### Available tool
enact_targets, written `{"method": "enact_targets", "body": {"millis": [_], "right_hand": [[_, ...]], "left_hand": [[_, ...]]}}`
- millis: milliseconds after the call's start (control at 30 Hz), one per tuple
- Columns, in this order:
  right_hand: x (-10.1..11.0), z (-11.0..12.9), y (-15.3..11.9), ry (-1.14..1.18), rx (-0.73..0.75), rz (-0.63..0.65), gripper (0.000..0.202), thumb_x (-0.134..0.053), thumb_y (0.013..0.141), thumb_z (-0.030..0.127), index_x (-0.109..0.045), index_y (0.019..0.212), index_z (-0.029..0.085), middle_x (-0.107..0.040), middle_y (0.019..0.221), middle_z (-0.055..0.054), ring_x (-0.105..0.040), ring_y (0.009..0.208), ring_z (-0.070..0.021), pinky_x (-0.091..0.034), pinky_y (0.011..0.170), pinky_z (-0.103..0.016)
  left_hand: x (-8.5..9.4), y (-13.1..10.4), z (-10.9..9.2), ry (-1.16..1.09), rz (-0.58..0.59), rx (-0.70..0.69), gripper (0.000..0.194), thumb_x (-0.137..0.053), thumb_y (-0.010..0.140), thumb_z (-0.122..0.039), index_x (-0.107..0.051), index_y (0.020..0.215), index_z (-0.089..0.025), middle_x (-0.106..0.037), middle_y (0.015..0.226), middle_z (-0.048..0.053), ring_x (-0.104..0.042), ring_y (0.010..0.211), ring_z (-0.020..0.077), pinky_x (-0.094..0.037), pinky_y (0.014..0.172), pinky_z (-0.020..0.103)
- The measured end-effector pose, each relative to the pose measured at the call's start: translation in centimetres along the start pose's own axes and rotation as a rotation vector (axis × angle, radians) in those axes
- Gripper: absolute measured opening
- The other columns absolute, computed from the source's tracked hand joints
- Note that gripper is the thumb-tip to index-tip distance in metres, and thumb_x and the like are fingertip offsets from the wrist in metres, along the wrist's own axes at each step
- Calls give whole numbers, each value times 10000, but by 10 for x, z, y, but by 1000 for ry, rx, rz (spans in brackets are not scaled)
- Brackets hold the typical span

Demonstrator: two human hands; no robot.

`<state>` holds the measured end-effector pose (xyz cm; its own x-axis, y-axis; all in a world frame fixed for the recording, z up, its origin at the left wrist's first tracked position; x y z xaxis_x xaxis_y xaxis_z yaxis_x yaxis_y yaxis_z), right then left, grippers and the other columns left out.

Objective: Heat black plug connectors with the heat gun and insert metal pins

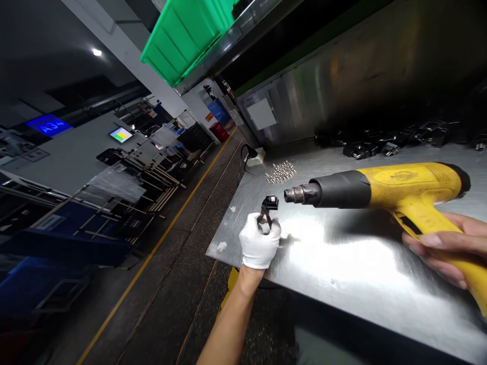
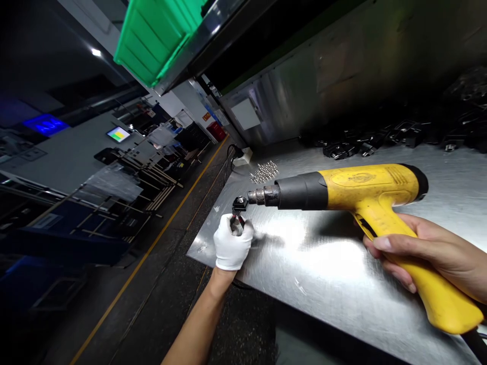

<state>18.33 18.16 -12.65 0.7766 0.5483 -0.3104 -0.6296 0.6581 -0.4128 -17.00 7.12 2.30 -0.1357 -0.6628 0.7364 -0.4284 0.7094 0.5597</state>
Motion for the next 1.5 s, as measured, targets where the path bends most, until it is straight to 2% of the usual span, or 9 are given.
{"method": "enact_targets", "body": {"millis": [200, 367, 467, 600, 700, 800, 900, 1033, 1500], "right_hand": [[-21, 16, -8, 68, -50, 60, 365, -758, 782, 553, -680, 784, 196, -562, 500, -56, -472, 443, -153, -386, 437, -264], [-23, 16, -6, 50, -53, 73, 376, -747, 788, 557, -675, 771, 188, -561, 501, -56, -476, 452, -154, -387, 446, -259], [-16, 9, -3, 57, -49, 74, 368, -759, 773, 548, -685, 795, 188, -569, 515, -50, -486, 447, -151, -392, 444, -253], [-10, 0, 1, 79, -50, 104, 346, -726, 821, 527, -712, 846, 182, -596, 552, -61, -522, 463, -156, -415, 447, -241], [-8, -1, 1, 76, -48, 107, 335, -722, 833, 514, -718, 846, 180, -603, 562, -68, -534, 464, -159, -425, 444, -238], [-11, 3, 0, 67, -37, 107, 325, -738, 820, 503, -719, 837, 179, -596, 550, -64, -529, 457, -158, -433, 444, -242], [-13, 9, -3, 78, -26, 89, 326, -748, 809, 502, -720, 853, 180, -596, 546, -61, -529, 462, -162, -437, 448, -246], [-17, 16, -9, 61, -32, 71, 313, -741, 817, 497, -696, 868, 191, -600, 558, -52, -521, 478, -160, -431, 462, -250], [-14, 24, -12, -9, -61, 67, 270, -692, 865, 456, -711, 936, 196, -603, 573, -57, -547, 498, -172, -460, 474, -253]], "left_hand": [[15, -6, -5, -25, 2, 27, 257, -747, 804, -417, -674, 915, -197, -680, 698, -12, -603, 577, 137, -462, 620, 271], [3, -21, 2, -271, 217, 132, 260, -733, 835, -429, -722, 829, -170, -703, 727, 19, -620, 645, 160, -488, 657, 286], [3, -25, 5, -301, 263, 176, 328, -705, 859, -464, -687, 738, -161, -663, 668, 11, -584, 601, 142, -476, 621, 269], [-1, -26, 6, -420, 397, 278, 341, -667, 895, -493, -710, 859, -156, -719, 805, 50, -654, 744, 166, -520, 750, 274], [-13, -31, -5, -560, 559, 247, 336, -587, 950, -484, -695, 931, -165, -734, 909, 79, -677, 836, 181, -534, 826, 294], [-17, -25, -4, -513, 477, 184, 316, -586, 943, -473, -641, 837, -180, -684, 785, 42, -642, 739, 165, -521, 740, 278], [-22, -16, 6, -456, 310, 210, 334, -585, 940, -476, -597, 767, -190, -609, 685, 4, -586, 656, 143, -481, 681, 264], [-32, -7, 8, -449, 211, 244, 335, -583, 939, -476, -589, 754, -197, -581, 664, -8, -555, 637, 138, -443, 654, 261], [-32, 1, -16, -363, 190, 154, 274, -588, 950, -418, -599, 777, -206, -577, 643, -32, -548, 610, 122, -431, 632, 241]]}}
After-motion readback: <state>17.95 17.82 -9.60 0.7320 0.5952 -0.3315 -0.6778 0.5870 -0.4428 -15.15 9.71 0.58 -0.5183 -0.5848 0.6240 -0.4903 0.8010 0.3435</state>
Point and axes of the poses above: each hand's wrist, its own y-axis towards the middle knuckle, its own x-axis out of the back of the hand, z = x × y, the point moved 10 cm from there along y, towards the middle knuckle
